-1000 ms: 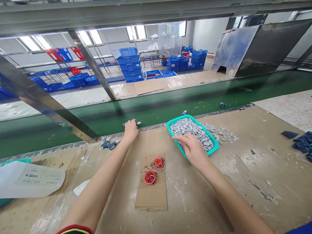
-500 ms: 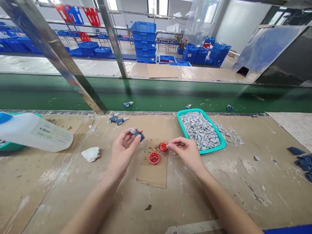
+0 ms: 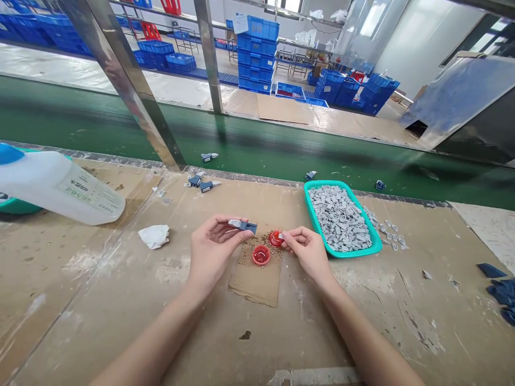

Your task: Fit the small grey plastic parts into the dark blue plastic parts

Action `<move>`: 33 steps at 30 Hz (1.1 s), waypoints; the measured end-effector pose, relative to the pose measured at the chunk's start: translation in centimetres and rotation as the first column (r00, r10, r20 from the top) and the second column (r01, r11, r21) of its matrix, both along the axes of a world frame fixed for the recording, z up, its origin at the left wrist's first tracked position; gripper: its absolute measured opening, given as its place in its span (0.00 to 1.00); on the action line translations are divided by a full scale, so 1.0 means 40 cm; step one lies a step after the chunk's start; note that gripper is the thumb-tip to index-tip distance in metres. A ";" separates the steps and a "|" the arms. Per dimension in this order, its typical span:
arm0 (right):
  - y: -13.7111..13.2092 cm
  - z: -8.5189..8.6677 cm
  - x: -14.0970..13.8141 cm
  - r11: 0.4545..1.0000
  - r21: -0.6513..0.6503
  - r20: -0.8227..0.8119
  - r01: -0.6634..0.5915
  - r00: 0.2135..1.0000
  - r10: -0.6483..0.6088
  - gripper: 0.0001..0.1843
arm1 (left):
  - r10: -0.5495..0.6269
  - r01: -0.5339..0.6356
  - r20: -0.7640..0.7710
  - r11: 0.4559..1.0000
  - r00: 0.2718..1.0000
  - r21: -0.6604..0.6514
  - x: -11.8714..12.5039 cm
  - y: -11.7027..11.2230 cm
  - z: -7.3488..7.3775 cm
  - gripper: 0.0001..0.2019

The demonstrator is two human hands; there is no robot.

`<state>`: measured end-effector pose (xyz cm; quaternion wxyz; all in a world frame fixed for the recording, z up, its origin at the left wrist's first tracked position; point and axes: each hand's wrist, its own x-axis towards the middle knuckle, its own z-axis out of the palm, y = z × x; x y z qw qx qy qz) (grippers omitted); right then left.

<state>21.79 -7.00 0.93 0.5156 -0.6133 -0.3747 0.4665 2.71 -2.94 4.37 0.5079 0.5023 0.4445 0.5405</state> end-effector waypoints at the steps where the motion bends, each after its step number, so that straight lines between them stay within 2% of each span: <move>1: -0.001 0.001 0.001 1.000 -0.006 -0.009 0.001 1.000 -0.001 0.17 | -0.006 0.006 0.000 1.000 1.000 -0.001 0.003 -0.003 0.000 0.14; 6: -0.013 0.024 0.005 1.000 0.002 -0.095 -0.017 0.995 0.017 0.16 | -0.042 0.042 0.002 0.998 0.999 -0.036 0.017 -0.020 -0.012 0.15; 13: -0.042 0.072 -0.022 0.990 0.079 -0.180 -0.113 0.976 0.126 0.12 | -0.151 0.150 0.004 0.980 0.988 -0.132 0.043 -0.055 -0.019 0.14; 20: -0.046 0.074 -0.047 0.982 0.079 -0.193 -0.171 0.964 0.183 0.14 | -0.151 0.151 0.010 0.977 0.988 -0.153 0.050 -0.069 -0.011 0.13; 24: -0.047 0.071 -0.042 0.971 0.038 -0.194 -0.235 0.952 0.238 0.16 | -0.135 0.133 -0.016 0.985 0.991 -0.107 0.049 -0.078 -0.015 0.10; 27: -0.052 0.077 -0.035 0.929 -0.039 -0.259 -0.368 0.902 0.346 0.19 | -0.137 0.135 -0.051 0.990 0.989 -0.032 0.046 -0.081 -0.019 0.08; 29: -0.056 0.085 -0.037 0.905 -0.037 -0.283 -0.423 0.873 0.397 0.21 | -0.142 0.145 -0.092 0.989 0.986 0.031 0.044 -0.080 -0.019 0.08; 31: -0.057 0.098 -0.041 0.905 0.006 -0.257 -0.425 0.874 0.412 0.20 | -0.148 0.159 -0.135 0.984 0.980 0.075 0.043 -0.077 -0.015 0.09; 33: -0.051 0.109 -0.034 0.920 0.045 -0.163 -0.389 0.906 0.391 0.18 | -0.164 0.183 -0.175 0.979 0.971 0.095 0.043 -0.070 -0.008 0.12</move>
